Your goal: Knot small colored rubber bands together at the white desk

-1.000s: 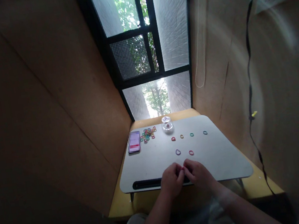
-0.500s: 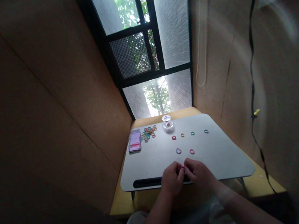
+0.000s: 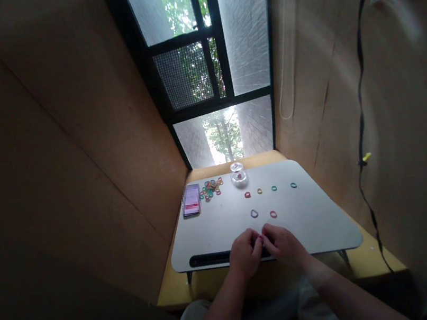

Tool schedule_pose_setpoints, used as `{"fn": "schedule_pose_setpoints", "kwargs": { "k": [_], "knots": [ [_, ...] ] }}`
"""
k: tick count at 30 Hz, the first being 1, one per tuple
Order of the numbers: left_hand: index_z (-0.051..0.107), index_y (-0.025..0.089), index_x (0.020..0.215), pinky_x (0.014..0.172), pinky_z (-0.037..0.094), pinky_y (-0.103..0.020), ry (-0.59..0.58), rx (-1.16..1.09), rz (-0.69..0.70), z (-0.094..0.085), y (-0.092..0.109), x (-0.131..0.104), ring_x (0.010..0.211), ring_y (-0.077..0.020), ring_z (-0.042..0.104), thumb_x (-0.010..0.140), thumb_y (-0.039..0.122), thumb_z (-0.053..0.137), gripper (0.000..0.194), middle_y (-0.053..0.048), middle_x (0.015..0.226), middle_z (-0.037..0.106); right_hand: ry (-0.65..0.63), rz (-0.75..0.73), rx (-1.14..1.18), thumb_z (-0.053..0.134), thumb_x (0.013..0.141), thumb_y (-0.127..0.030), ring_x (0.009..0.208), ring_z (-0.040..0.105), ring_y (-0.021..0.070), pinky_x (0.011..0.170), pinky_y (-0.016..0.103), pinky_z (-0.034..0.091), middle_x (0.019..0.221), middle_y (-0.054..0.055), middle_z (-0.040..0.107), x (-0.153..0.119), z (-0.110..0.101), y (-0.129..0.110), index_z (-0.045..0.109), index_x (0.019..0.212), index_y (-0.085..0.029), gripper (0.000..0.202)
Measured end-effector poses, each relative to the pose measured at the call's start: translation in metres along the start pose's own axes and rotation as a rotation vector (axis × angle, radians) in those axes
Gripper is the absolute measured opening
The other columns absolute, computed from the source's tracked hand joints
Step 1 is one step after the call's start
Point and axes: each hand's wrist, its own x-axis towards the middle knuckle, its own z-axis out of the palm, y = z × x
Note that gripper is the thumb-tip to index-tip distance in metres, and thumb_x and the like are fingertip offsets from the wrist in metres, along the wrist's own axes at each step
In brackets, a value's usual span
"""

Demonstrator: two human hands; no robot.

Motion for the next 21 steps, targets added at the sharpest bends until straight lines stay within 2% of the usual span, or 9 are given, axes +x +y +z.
{"fn": "schedule_pose_setpoints", "kwargs": {
  "k": [21],
  "knots": [
    [0.058, 0.019, 0.082, 0.064, 0.036, -0.025, 0.012, 0.013, 0.013, 0.0014, -0.0006, -0.0013, 0.069, -0.0138, 0.053, 0.089, 0.027, 0.050, 0.014, 0.000, 0.074, 0.061, -0.008, -0.002, -0.013, 0.045, 0.088, -0.025, 0.062, 0.051, 0.0144, 0.059, 0.025, 0.031, 0.066, -0.001, 0.057, -0.0009, -0.0005, -0.0009, 0.047, 0.073, -0.021, 0.016]
  ]
}}
